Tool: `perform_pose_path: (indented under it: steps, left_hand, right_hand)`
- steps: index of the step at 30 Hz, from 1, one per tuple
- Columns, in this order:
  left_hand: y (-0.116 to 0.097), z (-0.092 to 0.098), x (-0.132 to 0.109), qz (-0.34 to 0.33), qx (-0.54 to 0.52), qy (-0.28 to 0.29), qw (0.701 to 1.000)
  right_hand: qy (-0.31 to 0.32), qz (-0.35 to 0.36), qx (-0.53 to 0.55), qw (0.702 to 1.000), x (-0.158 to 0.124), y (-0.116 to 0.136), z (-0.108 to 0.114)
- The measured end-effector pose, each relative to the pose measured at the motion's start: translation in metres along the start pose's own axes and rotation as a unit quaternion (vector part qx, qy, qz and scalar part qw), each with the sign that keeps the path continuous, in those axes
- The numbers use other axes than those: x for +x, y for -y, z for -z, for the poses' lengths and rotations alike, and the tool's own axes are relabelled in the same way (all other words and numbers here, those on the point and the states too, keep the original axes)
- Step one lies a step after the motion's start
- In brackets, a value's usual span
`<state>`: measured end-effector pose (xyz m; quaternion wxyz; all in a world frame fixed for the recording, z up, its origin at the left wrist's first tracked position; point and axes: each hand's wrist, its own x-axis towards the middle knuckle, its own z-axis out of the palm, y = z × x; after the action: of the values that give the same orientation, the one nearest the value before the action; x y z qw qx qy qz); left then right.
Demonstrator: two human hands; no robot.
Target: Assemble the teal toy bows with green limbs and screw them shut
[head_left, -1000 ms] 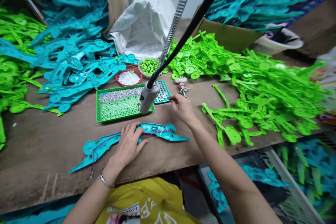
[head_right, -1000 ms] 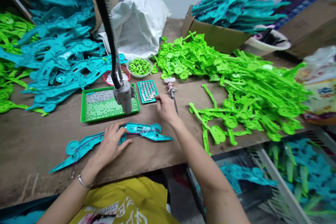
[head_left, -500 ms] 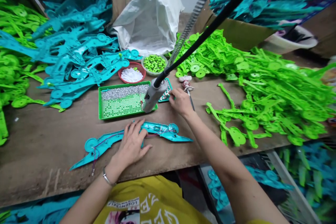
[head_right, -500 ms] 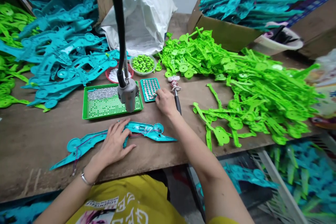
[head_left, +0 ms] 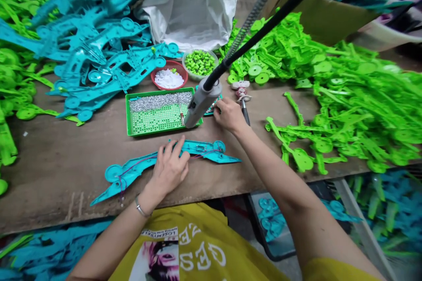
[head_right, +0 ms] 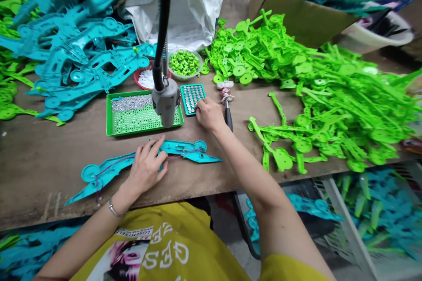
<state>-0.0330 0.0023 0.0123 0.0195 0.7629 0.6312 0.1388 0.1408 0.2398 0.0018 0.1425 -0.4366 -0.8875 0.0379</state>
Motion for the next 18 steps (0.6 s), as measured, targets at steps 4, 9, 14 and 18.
perform_pose_path:
  steps: [4,9,14,18]
  left_hand:
    - [-0.005,0.011,-0.003,0.002,0.027,-0.013,1.0]
    - [-0.015,0.024,-0.002,0.016,0.071,-0.043,0.996]
    - [-0.024,0.031,-0.001,0.025,0.096,-0.054,0.994]
    - [-0.029,0.037,0.0,0.027,0.112,-0.052,0.992]
  right_hand:
    - [-0.066,-0.075,0.095,0.99,-0.008,0.016,0.018]
    - [-0.068,-0.185,0.392,0.899,-0.07,0.073,0.053]
    - [-0.04,-0.231,0.458,0.857,-0.112,0.115,0.044]
    - [-0.091,-0.221,0.4,0.885,-0.115,0.123,0.032]
